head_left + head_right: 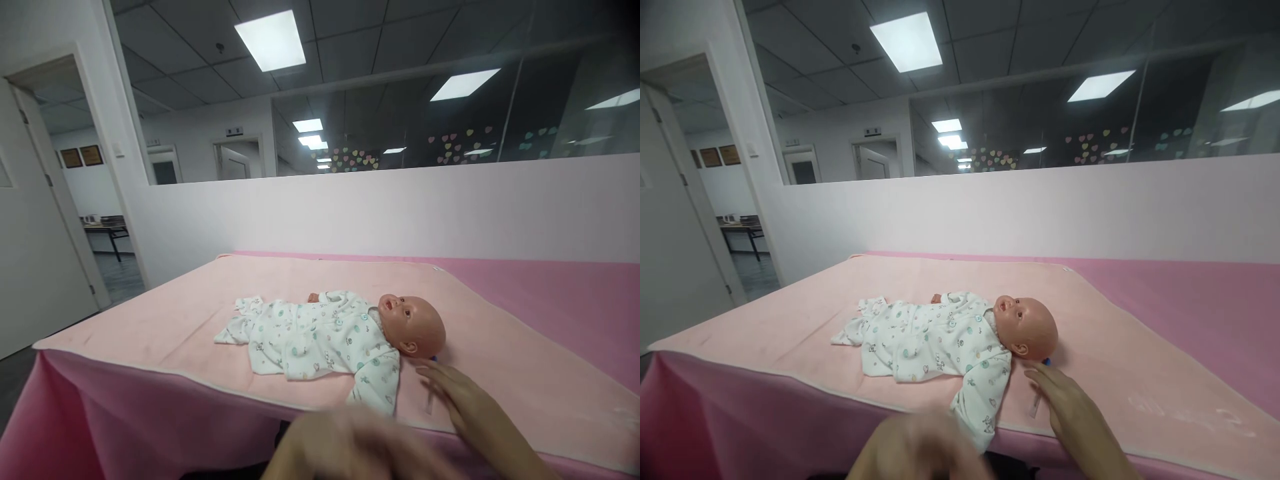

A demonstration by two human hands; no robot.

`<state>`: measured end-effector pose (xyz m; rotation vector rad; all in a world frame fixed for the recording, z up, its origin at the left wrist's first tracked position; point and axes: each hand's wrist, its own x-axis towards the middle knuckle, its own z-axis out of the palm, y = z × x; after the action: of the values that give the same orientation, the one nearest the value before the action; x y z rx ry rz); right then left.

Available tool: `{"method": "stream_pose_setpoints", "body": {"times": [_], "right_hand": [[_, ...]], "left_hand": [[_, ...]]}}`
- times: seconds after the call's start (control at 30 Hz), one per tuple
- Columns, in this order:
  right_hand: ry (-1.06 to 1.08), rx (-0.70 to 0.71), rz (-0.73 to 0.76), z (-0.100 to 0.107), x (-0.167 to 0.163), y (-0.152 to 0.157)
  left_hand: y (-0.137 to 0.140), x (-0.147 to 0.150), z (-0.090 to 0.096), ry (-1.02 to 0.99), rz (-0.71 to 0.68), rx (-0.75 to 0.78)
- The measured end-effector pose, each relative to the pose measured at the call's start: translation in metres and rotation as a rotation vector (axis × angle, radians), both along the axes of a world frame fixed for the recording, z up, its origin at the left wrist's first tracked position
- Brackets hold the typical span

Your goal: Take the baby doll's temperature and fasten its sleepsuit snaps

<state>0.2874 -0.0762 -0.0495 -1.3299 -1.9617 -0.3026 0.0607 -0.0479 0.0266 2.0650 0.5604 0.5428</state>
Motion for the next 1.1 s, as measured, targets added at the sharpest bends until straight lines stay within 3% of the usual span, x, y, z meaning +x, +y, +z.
{"method": "stream_pose_setpoints", "body": {"times": [0.07,0.13,0.2,0.27,0.37,0.47,0.57,0.63,0.77,0.87,1.1], "right_hand": [[-0.046,-0.003,0.053,-0.005,-0.003,0.01],[-0.048,-0.036,0.07,-0.004,-0.005,0.012],[-0.039,-0.073,0.066,0.003,-0.007,0.01],[-0.031,-0.078,0.045,0.014,-0.008,0.008],[-0.023,-0.077,0.047,0.03,-0.01,0.006],[-0.003,-0.097,0.061,0.042,-0.008,0.003],[0.039,-0.117,0.059,0.052,-0.004,-0.002],[0.134,-0.127,0.025,0.055,-0.001,-0.004],[0.368,-0.103,-0.058,0.051,0.001,-0.006],[0.38,-0.124,-0.089,0.043,0.005,-0.009],[0.387,-0.395,-0.13,0.03,0.023,-0.016]], "left_hand": [[0.008,-0.008,0.012,-0.106,0.118,0.056],[0.029,-0.007,0.022,-0.344,0.497,0.258],[0.055,-0.002,0.024,-0.319,0.707,0.435],[0.075,0.002,0.018,-0.167,0.781,0.496],[0.084,0.009,0.001,0.057,0.75,0.777],[0.077,0.016,-0.012,0.174,0.6,1.102],[0.068,0.021,-0.019,0.231,0.489,1.282],[0.065,0.023,-0.022,0.22,0.503,1.284],[0.059,0.02,-0.027,0.079,0.644,1.117],[0.055,0.018,-0.028,0.001,0.71,1.028],[0.049,0.018,-0.028,-0.016,0.693,0.97]]}}
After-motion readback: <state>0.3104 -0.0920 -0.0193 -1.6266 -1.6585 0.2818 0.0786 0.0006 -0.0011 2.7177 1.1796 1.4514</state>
